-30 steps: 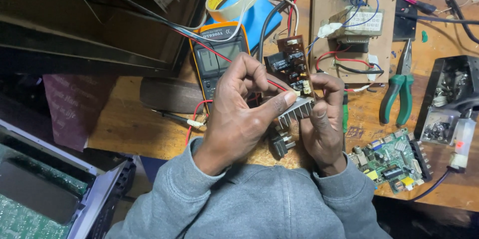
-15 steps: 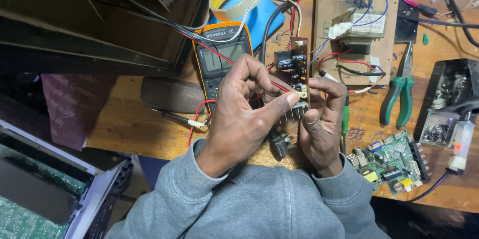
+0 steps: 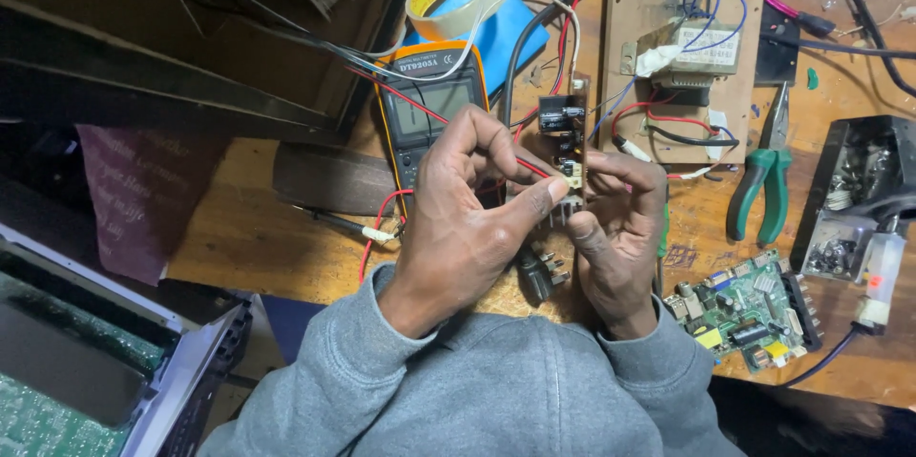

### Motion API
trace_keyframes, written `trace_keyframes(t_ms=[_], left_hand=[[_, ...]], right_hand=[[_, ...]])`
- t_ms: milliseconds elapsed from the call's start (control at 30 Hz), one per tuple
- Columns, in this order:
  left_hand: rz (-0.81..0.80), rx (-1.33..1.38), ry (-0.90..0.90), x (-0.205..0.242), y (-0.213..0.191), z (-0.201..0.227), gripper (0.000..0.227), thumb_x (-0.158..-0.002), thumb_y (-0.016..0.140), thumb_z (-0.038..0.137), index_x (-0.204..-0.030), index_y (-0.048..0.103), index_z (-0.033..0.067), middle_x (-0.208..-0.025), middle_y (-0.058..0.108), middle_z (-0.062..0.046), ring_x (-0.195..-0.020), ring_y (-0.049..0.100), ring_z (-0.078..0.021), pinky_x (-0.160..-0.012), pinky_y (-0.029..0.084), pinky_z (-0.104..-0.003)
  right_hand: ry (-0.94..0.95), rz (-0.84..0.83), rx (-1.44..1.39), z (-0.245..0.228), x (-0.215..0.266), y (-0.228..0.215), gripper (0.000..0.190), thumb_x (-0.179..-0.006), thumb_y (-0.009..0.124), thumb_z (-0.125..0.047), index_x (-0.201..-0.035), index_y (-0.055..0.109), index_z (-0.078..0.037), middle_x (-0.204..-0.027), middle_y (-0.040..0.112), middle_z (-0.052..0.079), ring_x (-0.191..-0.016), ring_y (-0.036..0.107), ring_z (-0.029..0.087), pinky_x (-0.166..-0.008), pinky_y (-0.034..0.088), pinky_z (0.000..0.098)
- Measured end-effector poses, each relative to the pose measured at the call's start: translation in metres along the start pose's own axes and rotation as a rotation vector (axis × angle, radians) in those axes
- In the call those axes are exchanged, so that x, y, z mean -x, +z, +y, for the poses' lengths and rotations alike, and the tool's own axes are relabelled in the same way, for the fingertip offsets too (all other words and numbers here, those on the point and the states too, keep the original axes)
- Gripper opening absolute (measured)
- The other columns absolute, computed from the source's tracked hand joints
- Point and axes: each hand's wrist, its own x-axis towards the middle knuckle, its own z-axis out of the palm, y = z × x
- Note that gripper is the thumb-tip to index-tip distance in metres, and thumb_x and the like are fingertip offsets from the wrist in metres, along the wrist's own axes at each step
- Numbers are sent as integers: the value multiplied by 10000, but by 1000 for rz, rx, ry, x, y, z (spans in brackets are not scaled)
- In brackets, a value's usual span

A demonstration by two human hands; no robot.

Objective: The person is working on a green circuit board, using a soldering iron to apply heat to specific points on the board. They also use a multimeter with probes to test electrical connections on the board and a small component with a heatsink. The workspace is cluttered with various tools and electronic parts.

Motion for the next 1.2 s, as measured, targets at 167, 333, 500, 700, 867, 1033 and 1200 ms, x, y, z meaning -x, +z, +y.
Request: trace_keyframes(t_ms=[167, 333, 500, 700, 867, 1033, 1200], left_hand=[[42, -37, 30, 0, -2, -4, 387, -799, 773, 88, -833, 400, 188, -685, 498, 60, -580, 462, -25, -519, 396, -209], [54, -92, 64, -1, -5, -4, 403, -791, 772, 70, -812, 386, 186, -677, 496, 57, -576, 464, -34, -519, 388, -214], [36, -127, 151, -3, -9, -7, 364, -830, 768, 103, -835, 412, 178, -733, 480, 60, -641, 471, -32, -582, 407, -214], [25, -103, 120, -2, -12, -6, 241, -859, 755, 118, -888, 516, 138, -809, 584, 29, -731, 648, -57, -632, 518, -202], [69, -125, 205, 10, -8, 0, 203, -899, 726, 111, -1038, 579, 114, -990, 670, -32, -915, 696, -130, -871, 584, -261], [46, -155, 232, 27, -6, 9, 254, -953, 647, 95, -1200, 593, 72, -1172, 725, -96, -1099, 744, -201, -1010, 606, -306], [298, -322, 383, 39, 0, 3, 68, -967, 629, 111, -974, 606, 48, -1171, 730, -199, -1198, 718, -295, -1060, 529, -378]], right_hand=[[32, -46, -118, -7, 1, 4, 400, -971, 732, -152, -1300, 522, -63, -1444, 566, 246, -1384, 606, 359, -1164, 560, 416], [39, -25, -23, -6, 5, 6, 387, -953, 737, -133, -1277, 544, -46, -1440, 564, 279, -1389, 604, 372, -1149, 582, 408], [29, 29, 110, -3, 8, 7, 412, -908, 778, -88, -1265, 585, -15, -1464, 564, 306, -1217, 670, 243, -853, 588, 234], [4, 22, 209, -11, 8, 15, 435, -907, 785, -42, -1291, 581, -32, -1469, 551, 304, -1155, 652, 186, -745, 541, 192], [-16, 7, 70, -16, -1, 17, 448, -932, 757, -102, -1313, 535, -25, -1469, 534, 287, -1261, 647, 273, -918, 583, 282], [-58, 74, 102, -15, -1, 23, 478, -922, 776, -108, -1324, 535, -14, -1443, 537, 245, -1066, 715, 238, -926, 626, 286], [-34, 89, 133, -20, -2, 34, 485, -922, 789, -103, -1314, 509, -46, -1246, 595, 138, -1042, 692, 187, -886, 617, 268]])
